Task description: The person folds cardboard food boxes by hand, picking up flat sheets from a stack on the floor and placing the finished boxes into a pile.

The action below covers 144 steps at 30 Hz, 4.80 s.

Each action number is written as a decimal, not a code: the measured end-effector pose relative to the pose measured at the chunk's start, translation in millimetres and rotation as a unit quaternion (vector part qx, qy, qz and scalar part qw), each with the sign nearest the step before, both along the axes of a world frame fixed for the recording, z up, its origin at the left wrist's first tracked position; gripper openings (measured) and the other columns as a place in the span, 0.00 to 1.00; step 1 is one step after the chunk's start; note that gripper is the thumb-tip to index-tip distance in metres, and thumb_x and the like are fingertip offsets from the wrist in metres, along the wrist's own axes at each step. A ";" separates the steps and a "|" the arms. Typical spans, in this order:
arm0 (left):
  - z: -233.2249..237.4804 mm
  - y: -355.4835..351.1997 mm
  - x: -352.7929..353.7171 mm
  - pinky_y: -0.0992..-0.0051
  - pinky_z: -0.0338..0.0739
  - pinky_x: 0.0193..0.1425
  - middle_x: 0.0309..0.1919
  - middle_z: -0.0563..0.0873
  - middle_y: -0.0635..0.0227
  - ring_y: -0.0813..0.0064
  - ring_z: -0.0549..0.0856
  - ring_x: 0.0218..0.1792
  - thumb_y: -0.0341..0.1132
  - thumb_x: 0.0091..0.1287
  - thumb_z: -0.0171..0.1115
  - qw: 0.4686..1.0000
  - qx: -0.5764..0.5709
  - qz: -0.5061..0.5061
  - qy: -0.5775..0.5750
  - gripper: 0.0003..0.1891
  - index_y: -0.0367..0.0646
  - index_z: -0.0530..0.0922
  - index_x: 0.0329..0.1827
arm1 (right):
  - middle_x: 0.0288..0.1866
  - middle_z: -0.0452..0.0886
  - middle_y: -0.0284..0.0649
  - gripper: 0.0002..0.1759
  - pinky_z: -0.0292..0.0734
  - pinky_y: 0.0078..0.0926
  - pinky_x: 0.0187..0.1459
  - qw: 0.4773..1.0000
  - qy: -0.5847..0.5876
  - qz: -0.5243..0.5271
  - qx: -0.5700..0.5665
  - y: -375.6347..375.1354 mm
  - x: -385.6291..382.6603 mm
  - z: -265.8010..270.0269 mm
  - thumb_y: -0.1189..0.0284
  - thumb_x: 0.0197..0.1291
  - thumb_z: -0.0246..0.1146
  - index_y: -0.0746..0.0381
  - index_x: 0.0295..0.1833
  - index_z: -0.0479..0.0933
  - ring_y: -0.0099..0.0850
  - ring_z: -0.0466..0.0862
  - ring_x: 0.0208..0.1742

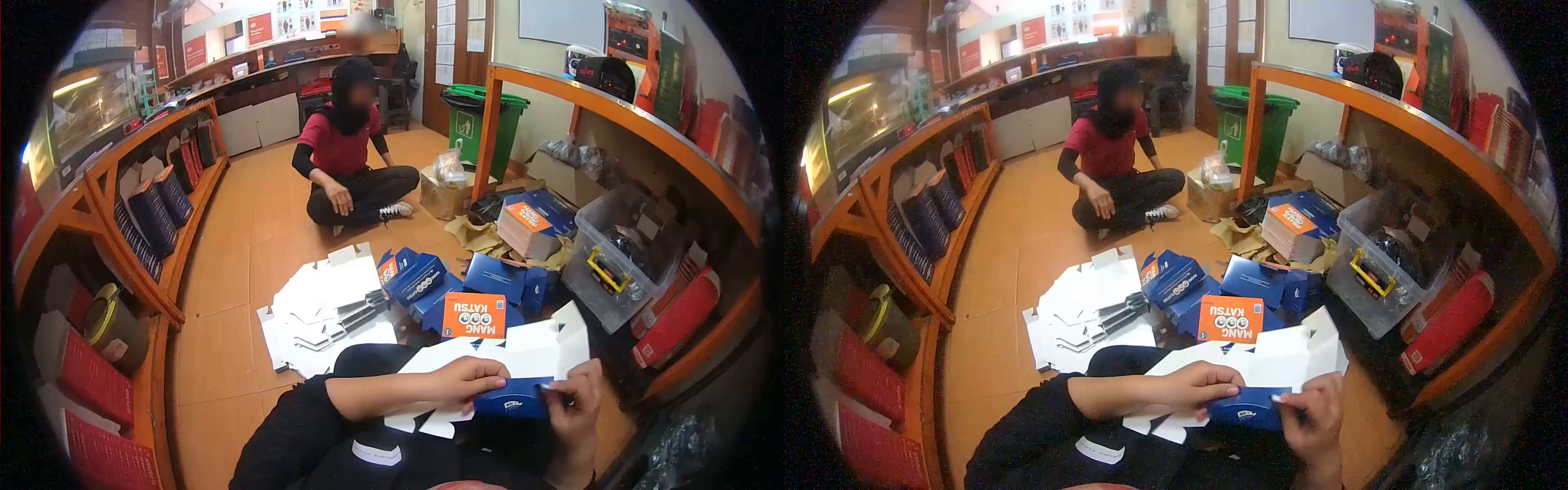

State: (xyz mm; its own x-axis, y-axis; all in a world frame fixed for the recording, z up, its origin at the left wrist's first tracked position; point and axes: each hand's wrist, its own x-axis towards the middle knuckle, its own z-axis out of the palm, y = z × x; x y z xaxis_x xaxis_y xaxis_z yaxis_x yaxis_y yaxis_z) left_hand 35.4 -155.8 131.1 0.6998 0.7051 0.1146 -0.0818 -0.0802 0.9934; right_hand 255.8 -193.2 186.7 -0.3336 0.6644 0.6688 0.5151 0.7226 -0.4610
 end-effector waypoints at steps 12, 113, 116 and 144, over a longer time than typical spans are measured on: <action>42.4 -21.3 10.2 0.85 0.69 0.22 0.27 0.78 0.73 0.87 0.75 0.20 0.34 0.71 0.49 0.996 0.052 0.060 -0.046 0.08 0.41 0.74 0.45 | 0.50 0.68 0.50 0.28 0.61 0.40 0.57 0.995 0.051 -0.027 0.079 -18.0 7.5 0.4 0.57 0.54 0.62 0.65 0.55 0.69 0.43 0.68 0.53; -59.0 70.8 -48.6 0.80 0.76 0.42 0.37 0.82 0.67 0.80 0.81 0.37 0.31 0.65 0.59 0.975 -0.072 0.084 -0.191 0.17 0.41 0.72 0.56 | 0.58 0.71 0.45 0.27 0.57 0.46 0.62 0.999 0.024 0.005 0.042 87.4 -16.0 -61.3 0.52 0.62 0.54 0.59 0.60 0.70 0.48 0.69 0.57; 2.1 50.7 -20.0 0.84 0.67 0.24 0.32 0.82 0.65 0.84 0.76 0.21 0.30 0.64 0.59 0.997 -0.013 -0.043 -0.062 0.07 0.36 0.78 0.42 | 0.43 0.79 0.37 0.16 0.52 0.50 0.63 0.992 -0.093 -0.037 0.077 91.5 -22.6 -39.6 0.55 0.62 0.54 0.53 0.41 0.80 0.43 0.72 0.52; -60.6 104.3 -23.8 0.79 0.74 0.44 0.36 0.85 0.64 0.80 0.82 0.38 0.38 0.66 0.57 0.996 0.079 0.017 -0.035 0.14 0.38 0.78 0.48 | 0.31 0.67 0.34 0.21 0.64 0.20 0.34 0.949 0.054 0.094 -0.298 118.9 -23.1 -57.6 0.62 0.50 0.68 0.64 0.46 0.77 0.24 0.69 0.32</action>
